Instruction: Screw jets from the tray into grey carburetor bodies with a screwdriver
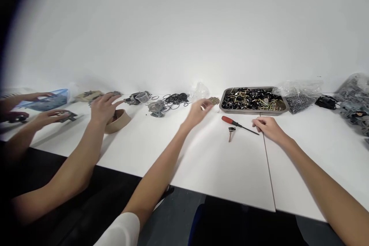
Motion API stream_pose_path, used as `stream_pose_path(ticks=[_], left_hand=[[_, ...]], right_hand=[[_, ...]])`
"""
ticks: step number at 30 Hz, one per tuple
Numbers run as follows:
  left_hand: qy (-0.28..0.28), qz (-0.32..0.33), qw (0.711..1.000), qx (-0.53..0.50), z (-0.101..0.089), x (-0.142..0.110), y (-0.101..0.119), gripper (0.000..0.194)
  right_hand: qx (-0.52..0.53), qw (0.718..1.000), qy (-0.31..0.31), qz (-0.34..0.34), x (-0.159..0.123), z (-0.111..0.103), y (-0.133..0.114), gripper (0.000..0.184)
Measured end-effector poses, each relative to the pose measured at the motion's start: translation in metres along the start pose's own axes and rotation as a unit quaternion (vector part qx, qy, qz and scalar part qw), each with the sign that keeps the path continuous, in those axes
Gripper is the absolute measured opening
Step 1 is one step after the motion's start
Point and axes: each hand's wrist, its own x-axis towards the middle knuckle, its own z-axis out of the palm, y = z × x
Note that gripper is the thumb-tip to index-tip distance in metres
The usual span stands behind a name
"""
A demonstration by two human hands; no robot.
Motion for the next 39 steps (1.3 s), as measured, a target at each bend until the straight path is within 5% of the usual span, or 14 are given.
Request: stream_pose_path(ticks=[4,8,13,19,22,26,29,33,36,39], left_hand=[[0.142,-0.107,0.966,0.185,-0.064,0.010,-0.060,0.025],[0.131,-0.209,0.934,0.260,-0.106,-0.014,-0.110,0.023],[0.171,-0.258,0.923,0.229,-0.119,-0.044,-0.129,0.030],[0.242,-0.298,0.915,0.125,-0.118,-0.051,-0.118,0.035],[0.207,-0.266,0.940,0.050,-0.104,-0.050,-0.097,0.036],[0.092,-0.161,0.972,-0.142,-0.056,-0.058,-0.041,0.041],[-0.046,-0.095,0.921,-0.374,-0.006,-0.074,0.017,0.045],[-0.193,-0.034,0.866,-0.460,0.053,-0.093,0.083,0.043],[-0.227,0.018,0.836,-0.500,0.081,-0.097,0.102,0.040],[-0.268,0.032,0.820,-0.505,0.086,-0.097,0.095,0.063]], right_hand=[[0.006,1.000,-0.001,-0.009,0.002,0.000,0.002,0.050],[0.005,1.000,-0.005,-0.014,0.002,0.001,0.002,0.050],[0.005,1.000,-0.009,-0.009,0.001,0.001,0.001,0.049],[0.000,1.000,-0.018,-0.009,0.001,0.001,-0.001,0.047],[-0.006,1.000,-0.019,-0.010,0.001,0.001,-0.003,0.045],[-0.016,1.000,-0.015,-0.017,0.001,0.001,-0.004,0.041],[-0.015,1.000,-0.014,-0.022,0.001,0.000,-0.006,0.039],[-0.011,0.999,-0.011,-0.032,0.000,0.000,-0.009,0.037],[-0.014,0.999,-0.012,-0.035,-0.001,-0.001,-0.010,0.035],[-0.020,0.998,-0.024,-0.046,0.000,-0.001,-0.010,0.035]])
